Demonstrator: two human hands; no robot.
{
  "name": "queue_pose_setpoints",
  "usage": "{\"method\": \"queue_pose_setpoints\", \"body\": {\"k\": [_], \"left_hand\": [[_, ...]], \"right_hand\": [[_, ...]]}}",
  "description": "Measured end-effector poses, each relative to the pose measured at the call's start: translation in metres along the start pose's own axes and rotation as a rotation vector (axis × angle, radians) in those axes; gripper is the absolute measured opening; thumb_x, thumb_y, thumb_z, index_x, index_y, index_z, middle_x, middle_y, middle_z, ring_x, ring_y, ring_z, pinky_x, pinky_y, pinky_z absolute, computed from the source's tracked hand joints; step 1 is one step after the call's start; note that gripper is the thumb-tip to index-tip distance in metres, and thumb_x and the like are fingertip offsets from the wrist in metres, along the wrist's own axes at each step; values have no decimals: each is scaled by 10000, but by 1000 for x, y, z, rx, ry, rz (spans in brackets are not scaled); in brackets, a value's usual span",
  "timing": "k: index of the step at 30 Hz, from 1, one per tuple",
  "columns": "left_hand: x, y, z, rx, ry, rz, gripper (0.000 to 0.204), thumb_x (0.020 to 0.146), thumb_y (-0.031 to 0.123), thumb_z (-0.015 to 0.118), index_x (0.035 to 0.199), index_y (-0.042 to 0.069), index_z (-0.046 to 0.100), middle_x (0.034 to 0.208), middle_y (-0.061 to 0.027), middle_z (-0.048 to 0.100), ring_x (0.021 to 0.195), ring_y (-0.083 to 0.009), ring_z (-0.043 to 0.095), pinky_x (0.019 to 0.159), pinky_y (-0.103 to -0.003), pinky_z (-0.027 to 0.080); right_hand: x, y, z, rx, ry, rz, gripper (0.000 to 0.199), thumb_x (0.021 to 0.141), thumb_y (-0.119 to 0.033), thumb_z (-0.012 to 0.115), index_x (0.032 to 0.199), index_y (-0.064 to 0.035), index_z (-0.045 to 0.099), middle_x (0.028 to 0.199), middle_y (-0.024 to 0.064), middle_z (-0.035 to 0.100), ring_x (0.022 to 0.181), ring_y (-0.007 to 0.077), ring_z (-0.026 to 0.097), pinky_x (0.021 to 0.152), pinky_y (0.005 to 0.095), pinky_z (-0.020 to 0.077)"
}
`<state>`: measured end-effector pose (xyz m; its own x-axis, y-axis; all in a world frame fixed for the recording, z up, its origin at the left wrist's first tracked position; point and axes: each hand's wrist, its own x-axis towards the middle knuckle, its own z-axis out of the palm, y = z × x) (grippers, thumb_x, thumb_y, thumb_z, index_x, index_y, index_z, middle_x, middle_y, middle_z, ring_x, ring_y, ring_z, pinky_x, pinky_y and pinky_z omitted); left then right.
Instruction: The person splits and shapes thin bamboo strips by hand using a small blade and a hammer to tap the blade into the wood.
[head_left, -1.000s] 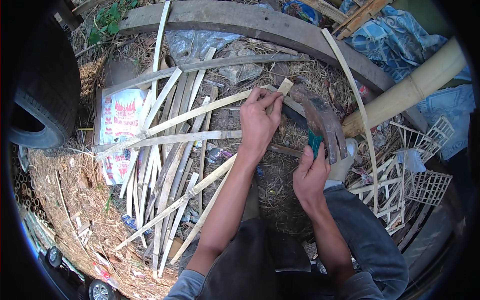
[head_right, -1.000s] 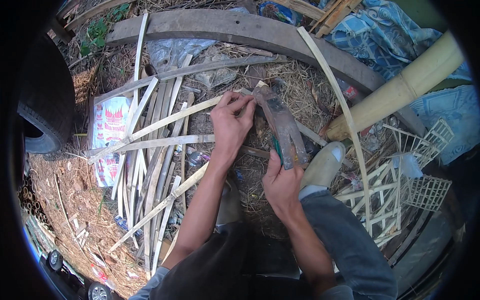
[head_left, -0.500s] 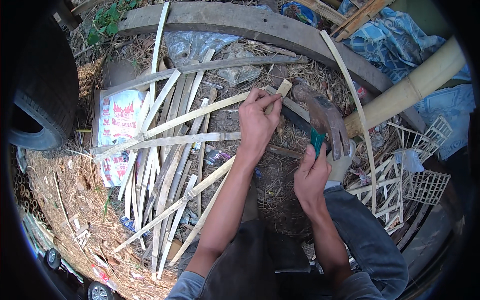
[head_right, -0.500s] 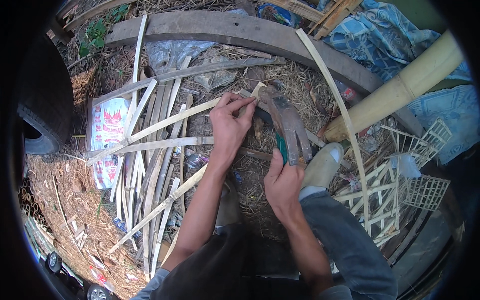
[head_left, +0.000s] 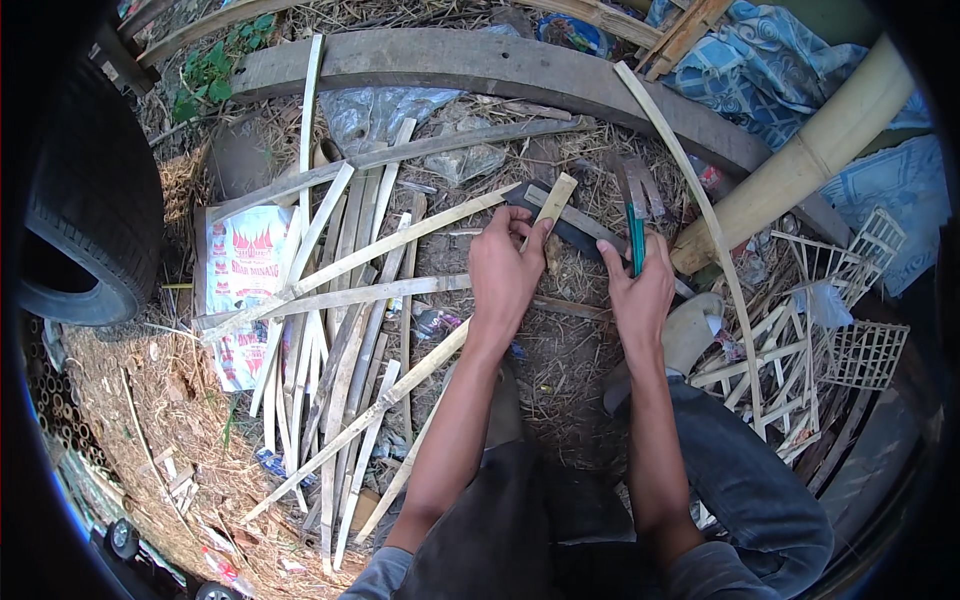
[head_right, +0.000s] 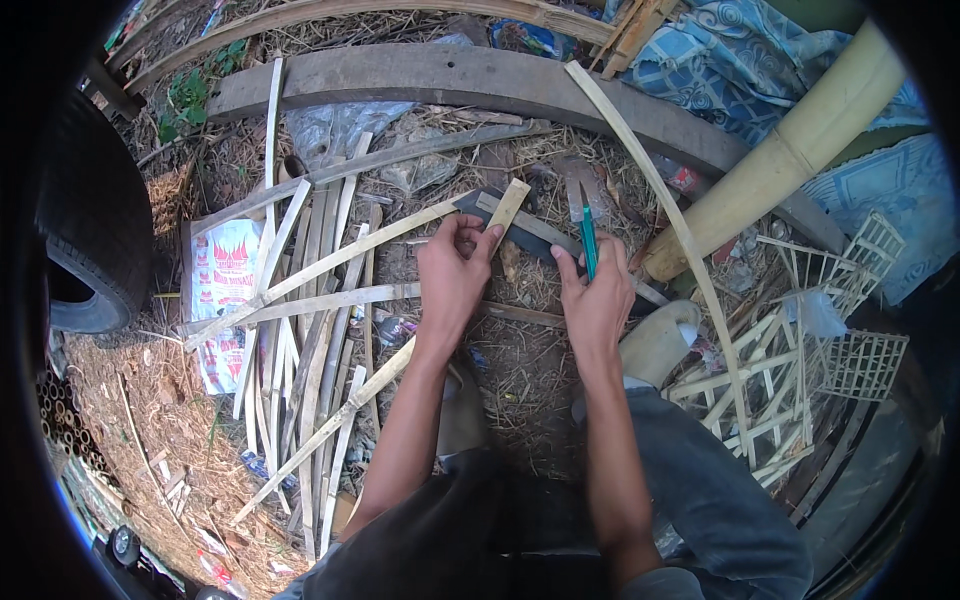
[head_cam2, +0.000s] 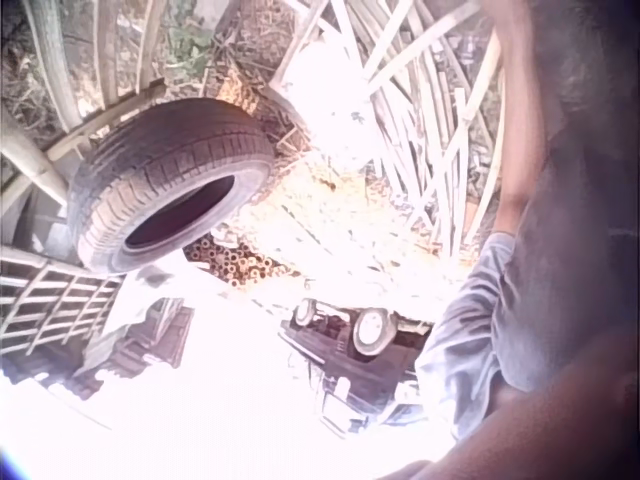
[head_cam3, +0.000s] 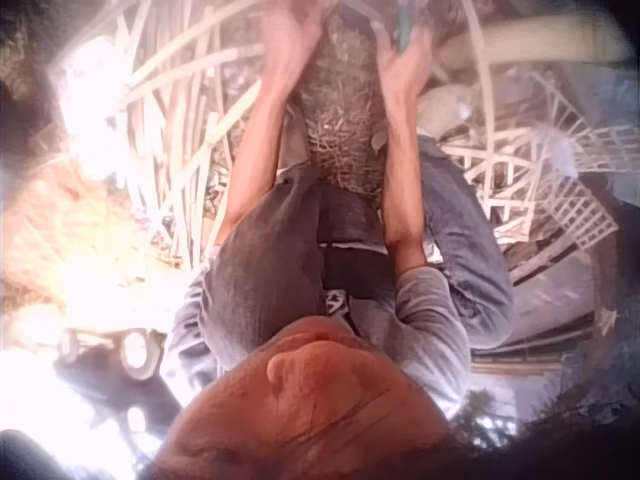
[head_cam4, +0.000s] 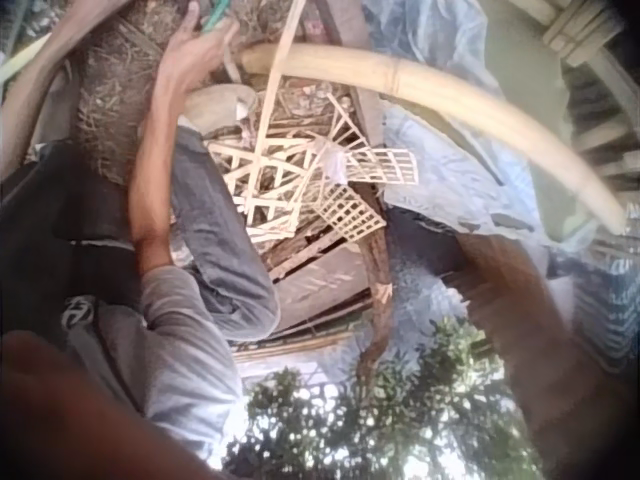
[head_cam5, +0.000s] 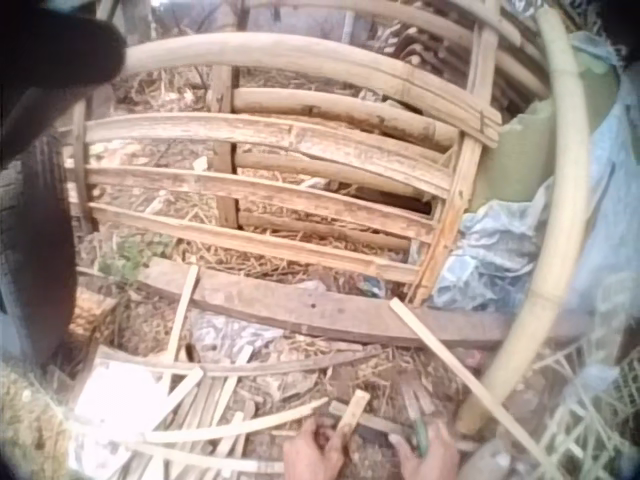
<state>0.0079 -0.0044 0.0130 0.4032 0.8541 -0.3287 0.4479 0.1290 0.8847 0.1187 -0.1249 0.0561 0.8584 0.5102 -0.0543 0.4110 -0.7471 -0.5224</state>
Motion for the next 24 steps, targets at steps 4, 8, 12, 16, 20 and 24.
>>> {"method": "queue_pose_setpoints", "body": {"k": [4, 8, 12, 16, 20, 24], "left_hand": [[-2, -1, 5, 14, -35, 19, 261, 938, 185, 776, 1032, -56, 735, 726, -118, 714, 567, -135, 584, 555, -321, 470], [-10, 0, 2, 63, 4, 72, 260, 941, 195, 765, 1031, -49, 752, 715, -149, 712, 539, -172, 589, 543, -346, 456], [-14, 2, -1, 141, 73, 168, 244, 939, 201, 761, 1023, -28, 760, 727, -157, 716, 545, -218, 613, 558, -371, 469], [-12, 2, -12, 162, -8, 51, 239, 946, 213, 740, 1031, -9, 753, 799, -185, 736, 662, -328, 682, 646, -419, 517], [-9, 2, -18, 175, -24, 47, 232, 954, 214, 724, 1047, 1, 742, 860, -211, 753, 759, -377, 738, 699, -438, 550], [-10, 0, -8, 165, -20, 58, 228, 964, 202, 724, 1046, -10, 740, 776, -182, 734, 646, -323, 696, 636, -413, 524]], "right_hand": [[12, 39, 9, -8, -62, -36, 335, 852, -203, 864, 946, 19, 630, 774, 164, 643, 712, 389, 657, 688, 467, 500], [9, 32, 4, 29, -135, 13, 245, 874, -142, 827, 1031, -5, 698, 797, 177, 692, 740, 416, 683, 688, 462, 514], [1, 34, 7, 77, -172, -28, 169, 929, -114, 743, 1066, -27, 700, 786, 210, 715, 746, 434, 706, 672, 480, 521], [-9, 24, 14, -82, -199, 3, 176, 935, -99, 714, 1111, -85, 716, 831, 202, 731, 794, 444, 700, 698, 511, 525], [-13, 27, 22, 106, -118, -28, 202, 929, -92, 720, 1129, -121, 724, 843, 184, 742, 809, 435, 705, 710, 501, 532], [-16, 39, 18, 84, -134, 13, 289, 879, -51, 738, 1155, -133, 721, 914, 160, 762, 856, 399, 725, 736, 469, 555]]}}
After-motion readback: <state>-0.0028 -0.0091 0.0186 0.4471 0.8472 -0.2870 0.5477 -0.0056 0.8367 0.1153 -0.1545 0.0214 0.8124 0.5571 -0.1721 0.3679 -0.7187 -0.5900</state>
